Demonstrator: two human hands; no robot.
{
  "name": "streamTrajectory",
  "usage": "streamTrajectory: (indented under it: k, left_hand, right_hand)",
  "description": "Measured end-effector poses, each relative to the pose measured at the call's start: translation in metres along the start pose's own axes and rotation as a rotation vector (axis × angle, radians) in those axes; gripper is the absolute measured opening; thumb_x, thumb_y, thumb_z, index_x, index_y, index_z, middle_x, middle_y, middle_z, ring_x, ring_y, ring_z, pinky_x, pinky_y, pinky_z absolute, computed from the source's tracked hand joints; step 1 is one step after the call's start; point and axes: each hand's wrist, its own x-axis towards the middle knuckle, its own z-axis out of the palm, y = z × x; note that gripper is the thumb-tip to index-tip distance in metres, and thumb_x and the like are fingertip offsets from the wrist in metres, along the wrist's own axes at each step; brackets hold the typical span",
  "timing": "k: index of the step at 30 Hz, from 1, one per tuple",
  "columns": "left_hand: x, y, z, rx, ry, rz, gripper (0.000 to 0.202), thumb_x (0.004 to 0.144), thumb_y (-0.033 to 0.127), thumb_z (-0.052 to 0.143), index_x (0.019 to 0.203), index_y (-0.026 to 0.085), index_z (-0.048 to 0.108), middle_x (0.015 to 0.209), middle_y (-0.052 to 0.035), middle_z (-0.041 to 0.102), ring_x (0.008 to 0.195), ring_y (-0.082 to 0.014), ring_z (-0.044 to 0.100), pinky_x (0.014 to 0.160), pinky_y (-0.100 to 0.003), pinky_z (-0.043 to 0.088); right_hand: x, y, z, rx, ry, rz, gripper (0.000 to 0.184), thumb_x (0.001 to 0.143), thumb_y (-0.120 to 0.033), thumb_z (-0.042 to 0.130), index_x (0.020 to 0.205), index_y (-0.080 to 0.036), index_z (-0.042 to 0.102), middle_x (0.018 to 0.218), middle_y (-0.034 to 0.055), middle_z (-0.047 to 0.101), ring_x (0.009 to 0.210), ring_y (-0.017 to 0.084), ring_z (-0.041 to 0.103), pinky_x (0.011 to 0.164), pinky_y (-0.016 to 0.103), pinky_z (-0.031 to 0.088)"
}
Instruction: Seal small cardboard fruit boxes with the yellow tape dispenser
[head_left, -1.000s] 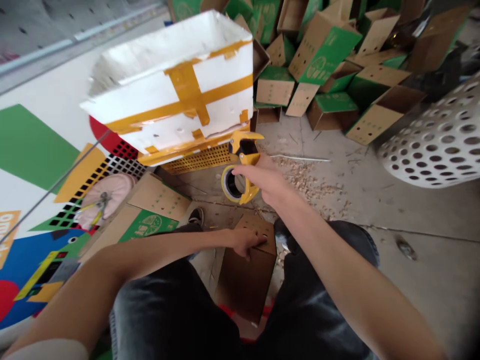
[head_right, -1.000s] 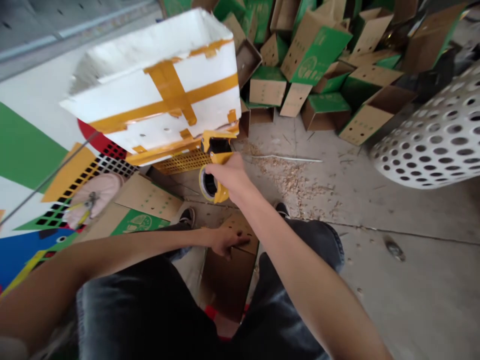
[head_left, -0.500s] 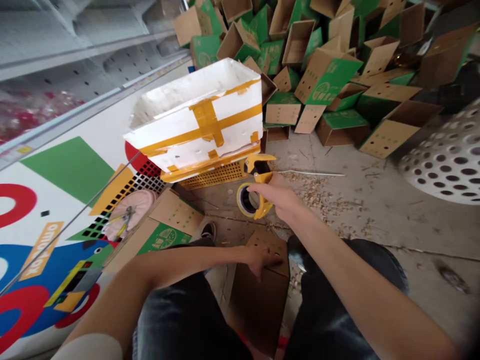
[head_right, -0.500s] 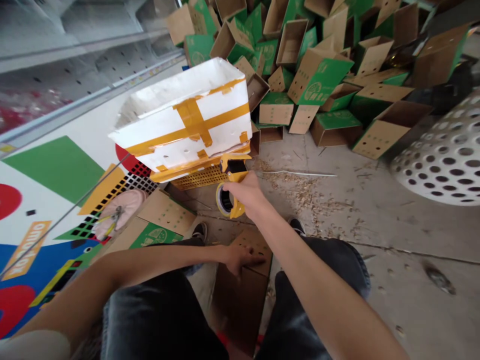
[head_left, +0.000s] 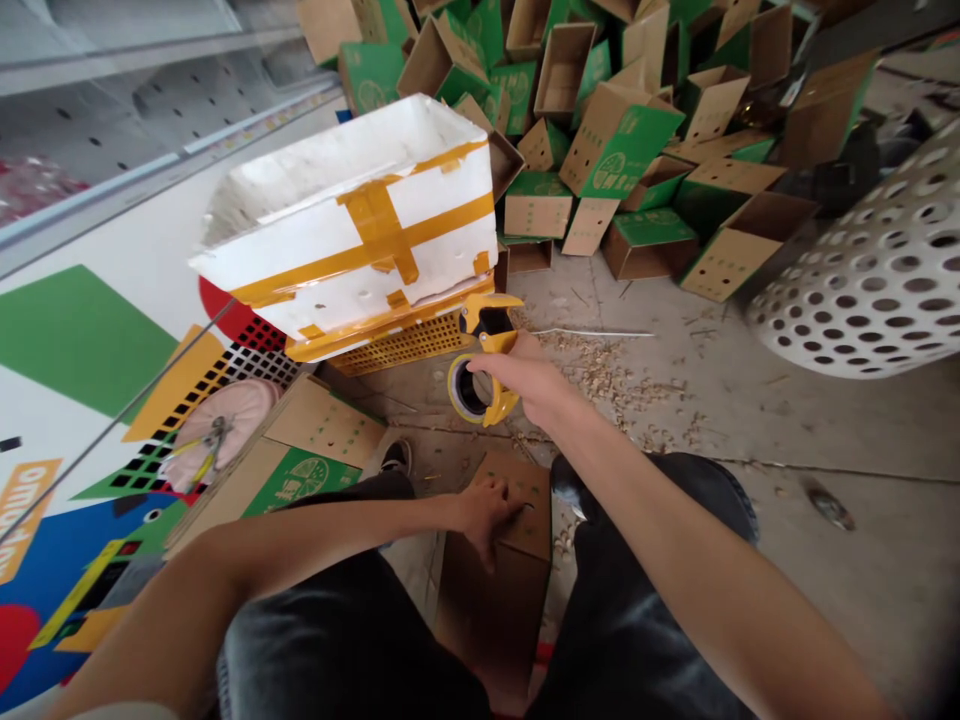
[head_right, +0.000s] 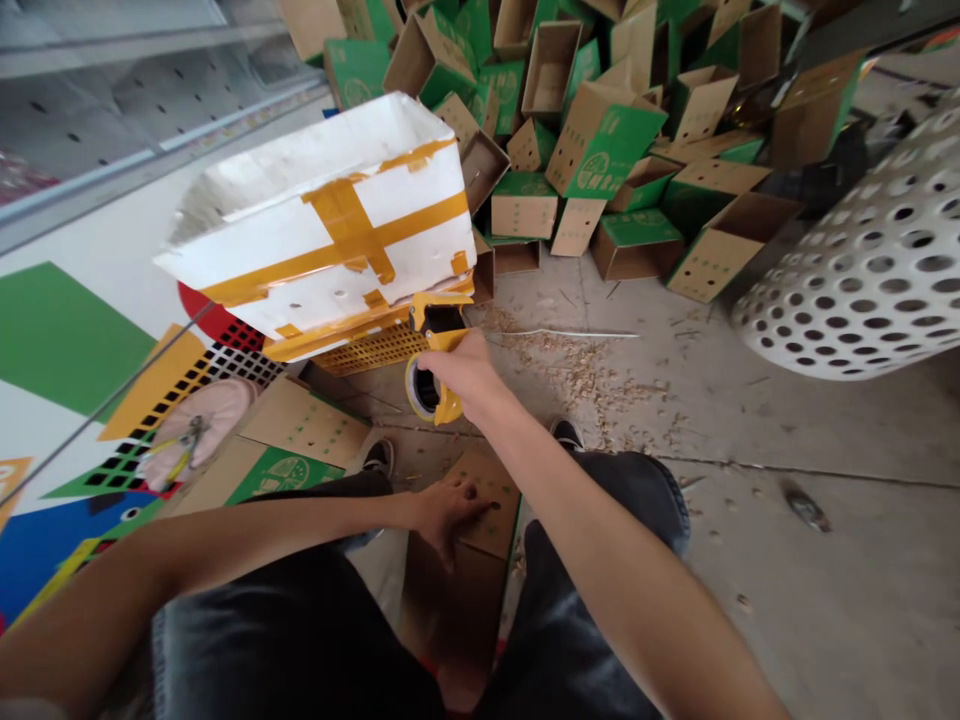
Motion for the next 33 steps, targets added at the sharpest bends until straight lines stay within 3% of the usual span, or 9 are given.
streamTrajectory:
  k: [4, 9, 13, 16, 20, 24, 27, 30, 33]
  left_hand:
    - [-0.018, 0.014, 0.012, -0.013, -0.004, -0.044, 0.120, 0.055, 0.066, 0.095, 0.157, 0.022, 0.048, 0.147, -0.0234, 0.052, 0.133, -0.0475, 0.052, 0.107, -0.060, 0.047]
    - [-0.036, 0.038, 0.021, -0.064, 0.065, -0.134, 0.104, 0.069, 0.071, 0.086, 0.151, 0.015, 0.055, 0.144, -0.0242, 0.054, 0.130, -0.0457, 0.055, 0.110, -0.059, 0.046]
    - [-0.045, 0.046, 0.026, -0.079, 0.078, -0.214, 0.108, 0.075, 0.069, 0.083, 0.157, 0.008, 0.046, 0.148, -0.0297, 0.051, 0.136, -0.0482, 0.052, 0.113, -0.060, 0.044]
    - [-0.051, 0.038, 0.026, -0.179, 0.078, -0.162, 0.108, 0.073, 0.068, 0.084, 0.155, 0.008, 0.048, 0.147, -0.0290, 0.052, 0.135, -0.0478, 0.053, 0.113, -0.060, 0.045]
    - [-0.058, 0.017, 0.029, -0.547, 0.174, -0.064, 0.064, 0.088, 0.062, 0.069, 0.131, 0.015, 0.067, 0.134, -0.0194, 0.065, 0.119, -0.0327, 0.066, 0.106, -0.045, 0.053]
    - [-0.062, -0.004, 0.035, -0.910, 0.233, -0.295, 0.056, 0.085, 0.059, 0.070, 0.122, 0.016, 0.069, 0.121, -0.0142, 0.073, 0.113, -0.0290, 0.069, 0.100, -0.040, 0.055]
    - [-0.063, -0.015, 0.034, -1.110, 0.297, -0.479, 0.061, 0.082, 0.059, 0.073, 0.125, 0.015, 0.068, 0.124, -0.0152, 0.073, 0.113, -0.0296, 0.070, 0.093, -0.038, 0.057]
    - [-0.062, -0.017, 0.032, -1.053, 0.262, -0.495, 0.062, 0.084, 0.059, 0.070, 0.126, 0.014, 0.067, 0.125, -0.0164, 0.073, 0.108, -0.0294, 0.071, 0.090, -0.040, 0.057]
    - [-0.061, -0.014, 0.025, -0.808, 0.269, -0.390, 0.059, 0.083, 0.054, 0.072, 0.126, 0.015, 0.067, 0.122, -0.0165, 0.074, 0.111, -0.0310, 0.071, 0.101, -0.044, 0.055]
  right_hand:
    - [0.001, 0.002, 0.000, -0.049, 0.016, -0.001, 0.020, 0.067, -0.008, 0.077, 0.084, -0.015, 0.068, 0.083, 0.0017, 0.069, 0.079, 0.016, 0.061, 0.068, 0.030, 0.046]
    - [0.003, 0.005, 0.003, -0.004, 0.000, -0.009, 0.020, 0.067, -0.009, 0.075, 0.085, -0.015, 0.067, 0.084, 0.0014, 0.067, 0.078, 0.014, 0.060, 0.066, 0.029, 0.044]
    - [0.004, 0.008, 0.005, 0.021, -0.044, -0.014, 0.022, 0.067, -0.009, 0.072, 0.088, -0.014, 0.068, 0.085, 0.0019, 0.069, 0.080, 0.015, 0.061, 0.068, 0.030, 0.046]
    - [0.003, 0.007, 0.005, 0.022, -0.058, -0.014, 0.023, 0.068, -0.007, 0.073, 0.090, -0.013, 0.068, 0.089, 0.0032, 0.070, 0.081, 0.015, 0.061, 0.069, 0.029, 0.047]
    - [0.003, 0.007, 0.003, 0.040, -0.051, -0.027, 0.028, 0.068, -0.008, 0.074, 0.095, -0.013, 0.068, 0.093, 0.0036, 0.071, 0.082, 0.015, 0.061, 0.069, 0.029, 0.048]
    - [0.003, 0.009, 0.000, 0.039, -0.045, -0.043, 0.026, 0.069, -0.009, 0.075, 0.093, -0.013, 0.068, 0.090, 0.0036, 0.071, 0.081, 0.015, 0.062, 0.067, 0.029, 0.048]
    - [0.001, 0.009, 0.000, 0.011, -0.029, -0.033, 0.020, 0.069, -0.009, 0.076, 0.086, -0.015, 0.067, 0.084, 0.0016, 0.069, 0.077, 0.014, 0.060, 0.065, 0.028, 0.047]
    - [-0.001, 0.008, -0.001, -0.009, -0.015, -0.037, 0.019, 0.070, -0.007, 0.076, 0.081, -0.016, 0.063, 0.084, 0.0006, 0.067, 0.077, 0.013, 0.059, 0.065, 0.028, 0.046]
    - [-0.002, 0.009, -0.001, -0.044, -0.015, -0.045, 0.019, 0.071, -0.007, 0.075, 0.083, -0.016, 0.064, 0.084, 0.0008, 0.067, 0.078, 0.014, 0.060, 0.068, 0.029, 0.049]
